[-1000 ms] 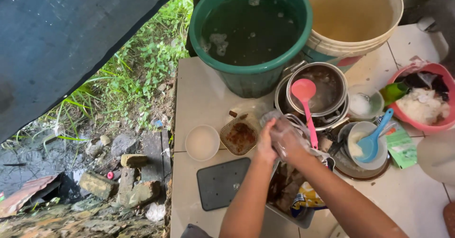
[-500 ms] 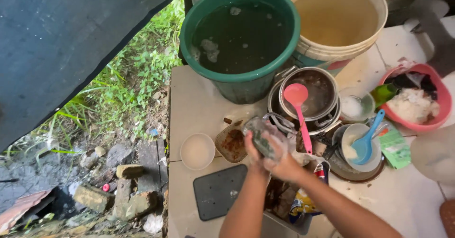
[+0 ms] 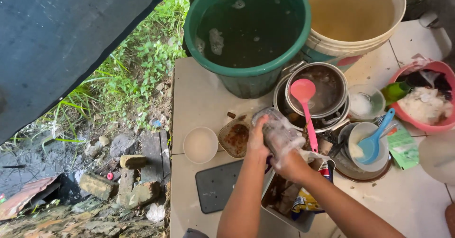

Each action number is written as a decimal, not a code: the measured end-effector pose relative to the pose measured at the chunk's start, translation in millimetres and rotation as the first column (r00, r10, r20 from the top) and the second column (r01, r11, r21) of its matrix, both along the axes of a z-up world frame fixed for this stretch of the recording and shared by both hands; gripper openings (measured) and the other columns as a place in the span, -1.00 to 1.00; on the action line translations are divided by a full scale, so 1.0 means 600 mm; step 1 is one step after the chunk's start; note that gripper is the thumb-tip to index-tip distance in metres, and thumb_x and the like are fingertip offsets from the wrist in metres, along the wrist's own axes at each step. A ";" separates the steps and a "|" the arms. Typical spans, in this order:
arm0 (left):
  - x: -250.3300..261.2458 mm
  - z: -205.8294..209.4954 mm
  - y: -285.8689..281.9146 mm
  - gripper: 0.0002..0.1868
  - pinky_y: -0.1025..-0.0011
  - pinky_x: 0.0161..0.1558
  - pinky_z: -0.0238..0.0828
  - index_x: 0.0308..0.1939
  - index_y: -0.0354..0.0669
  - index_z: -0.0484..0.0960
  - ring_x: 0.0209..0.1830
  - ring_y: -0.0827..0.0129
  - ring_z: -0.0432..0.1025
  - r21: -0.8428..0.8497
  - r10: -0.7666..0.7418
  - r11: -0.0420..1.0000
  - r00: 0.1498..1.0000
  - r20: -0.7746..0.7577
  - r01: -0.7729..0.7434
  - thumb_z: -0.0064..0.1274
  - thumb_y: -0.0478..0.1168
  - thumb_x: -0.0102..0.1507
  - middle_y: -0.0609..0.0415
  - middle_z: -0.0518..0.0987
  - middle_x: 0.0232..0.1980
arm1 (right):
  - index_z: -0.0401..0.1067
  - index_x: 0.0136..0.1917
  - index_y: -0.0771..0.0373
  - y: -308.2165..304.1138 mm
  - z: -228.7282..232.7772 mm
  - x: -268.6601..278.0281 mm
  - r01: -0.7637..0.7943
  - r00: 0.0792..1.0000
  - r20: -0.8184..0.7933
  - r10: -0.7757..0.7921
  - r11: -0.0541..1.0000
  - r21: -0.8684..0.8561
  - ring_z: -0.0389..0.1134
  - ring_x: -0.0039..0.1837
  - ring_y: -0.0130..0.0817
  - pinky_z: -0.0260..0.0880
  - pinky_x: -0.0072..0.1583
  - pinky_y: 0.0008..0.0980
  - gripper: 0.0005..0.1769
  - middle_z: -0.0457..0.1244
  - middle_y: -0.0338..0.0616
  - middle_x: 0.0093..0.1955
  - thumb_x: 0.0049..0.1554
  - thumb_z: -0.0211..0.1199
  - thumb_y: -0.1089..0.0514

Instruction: Washing various kitchen items like bowls, a strainer, and a cup using soap and water at an outdoor station.

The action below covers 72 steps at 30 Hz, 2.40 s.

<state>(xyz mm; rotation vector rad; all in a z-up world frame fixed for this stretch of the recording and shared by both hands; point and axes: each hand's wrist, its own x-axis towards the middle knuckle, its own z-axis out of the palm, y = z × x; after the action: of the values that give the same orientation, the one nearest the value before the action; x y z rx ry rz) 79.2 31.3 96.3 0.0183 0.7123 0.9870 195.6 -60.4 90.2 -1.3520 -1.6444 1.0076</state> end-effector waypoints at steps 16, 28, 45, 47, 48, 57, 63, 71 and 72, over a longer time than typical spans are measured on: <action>-0.039 0.006 0.001 -0.03 0.20 -0.06 0.55 0.39 -0.17 0.37 -0.04 0.22 0.57 0.110 -0.339 0.923 0.916 -0.214 0.368 0.25 0.34 0.08 -0.03 0.60 0.12 | 0.06 0.56 0.14 0.010 0.050 0.037 -0.091 0.854 0.495 0.161 0.982 -0.164 0.10 0.55 0.04 0.12 0.49 -0.15 -0.07 0.03 0.09 0.53 -0.04 0.29 0.17; 0.030 -0.015 -0.051 -0.25 0.05 0.31 0.34 0.38 -0.11 0.43 0.25 0.07 0.45 0.187 -0.051 0.982 0.992 0.115 0.029 0.02 0.27 0.25 0.00 0.57 0.26 | 0.25 0.40 0.33 0.008 -0.025 0.076 -0.017 0.496 -0.831 -0.253 0.954 -0.300 0.30 0.27 0.10 0.32 0.22 0.05 -0.30 0.24 0.15 0.32 -0.03 0.23 0.26; 0.051 -0.158 -0.041 -0.60 0.09 0.24 0.45 0.17 -0.10 0.63 0.22 0.14 0.50 -0.165 -0.110 0.970 0.930 0.350 0.177 0.18 -0.02 0.31 -0.01 0.63 0.21 | 0.52 0.20 0.19 0.077 -0.006 0.169 0.463 0.521 -0.393 -0.758 0.637 -0.616 0.35 -0.03 -0.26 0.38 -0.01 -0.14 -0.68 0.36 -0.19 -0.02 0.32 0.13 0.00; 0.027 -0.065 -0.036 -0.48 0.12 0.29 0.46 0.24 -0.16 0.57 0.24 0.14 0.49 0.005 -0.138 0.989 0.931 0.338 0.145 0.22 0.04 0.30 -0.03 0.62 0.22 | 0.50 0.16 0.12 0.078 0.049 0.188 0.475 0.382 -0.381 -0.842 0.532 -0.701 0.34 -0.04 -0.24 0.38 -0.07 -0.13 -0.69 0.36 -0.23 -0.04 0.32 0.09 -0.05; 0.027 -0.073 -0.029 -0.48 0.12 0.29 0.46 0.24 -0.16 0.57 0.24 0.14 0.49 0.007 -0.135 0.990 0.931 0.340 0.141 0.22 0.04 0.30 -0.03 0.62 0.22 | 0.50 0.16 0.12 0.070 0.095 0.180 0.474 0.385 -0.382 -0.840 0.535 -0.699 0.34 -0.04 -0.24 0.38 -0.07 -0.13 -0.69 0.36 -0.23 -0.04 0.32 0.09 -0.05; 0.084 -0.054 -0.084 -0.36 0.25 0.38 0.23 0.36 -0.12 0.47 0.33 0.25 0.36 0.463 -0.146 0.886 0.930 0.337 -0.028 0.14 0.07 0.27 0.08 0.51 0.32 | 0.54 -0.01 0.12 0.051 0.145 0.055 -0.016 0.810 0.453 -0.372 0.759 0.651 0.37 0.21 0.11 0.31 0.22 0.02 -0.62 0.37 0.01 0.13 -0.14 0.42 0.04; 0.119 -0.066 -0.111 -0.60 0.32 0.33 0.36 0.25 -0.34 0.51 0.29 0.25 0.41 0.448 0.123 0.890 0.990 -0.068 -0.080 0.09 -0.22 0.38 -0.08 0.52 0.29 | 0.59 -0.09 0.17 0.116 0.103 0.111 0.268 0.836 0.294 -0.463 0.813 0.517 0.38 0.12 0.00 0.39 0.23 0.02 -0.75 0.37 0.01 -0.01 -0.04 0.52 0.12; 0.128 -0.067 -0.106 -0.76 0.38 0.07 0.47 0.07 -0.30 0.62 0.02 0.33 0.50 0.318 0.168 0.944 0.960 -0.224 -0.091 0.09 -0.23 0.38 0.03 0.63 0.05 | 0.53 -0.10 0.22 0.140 0.054 0.125 0.239 0.834 0.264 -0.484 0.749 0.618 0.42 0.07 0.08 0.43 0.19 0.10 -0.66 0.37 0.04 -0.01 -0.20 0.42 0.18; 0.119 -0.040 -0.107 -0.76 0.38 0.07 0.47 0.07 -0.30 0.62 0.02 0.33 0.50 0.322 0.170 0.942 0.960 -0.223 -0.092 0.09 -0.23 0.38 0.03 0.63 0.05 | 0.53 -0.10 0.22 0.122 0.085 0.095 0.239 0.835 0.261 -0.484 0.746 0.621 0.42 0.07 0.08 0.43 0.19 0.10 -0.66 0.37 0.04 -0.01 -0.20 0.42 0.18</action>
<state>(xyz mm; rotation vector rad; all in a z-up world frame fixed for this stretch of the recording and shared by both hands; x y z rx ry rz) 150.6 -33.0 72.3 0.3794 0.7883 1.2329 252.3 12.9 141.4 -1.4336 -1.6783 -0.0416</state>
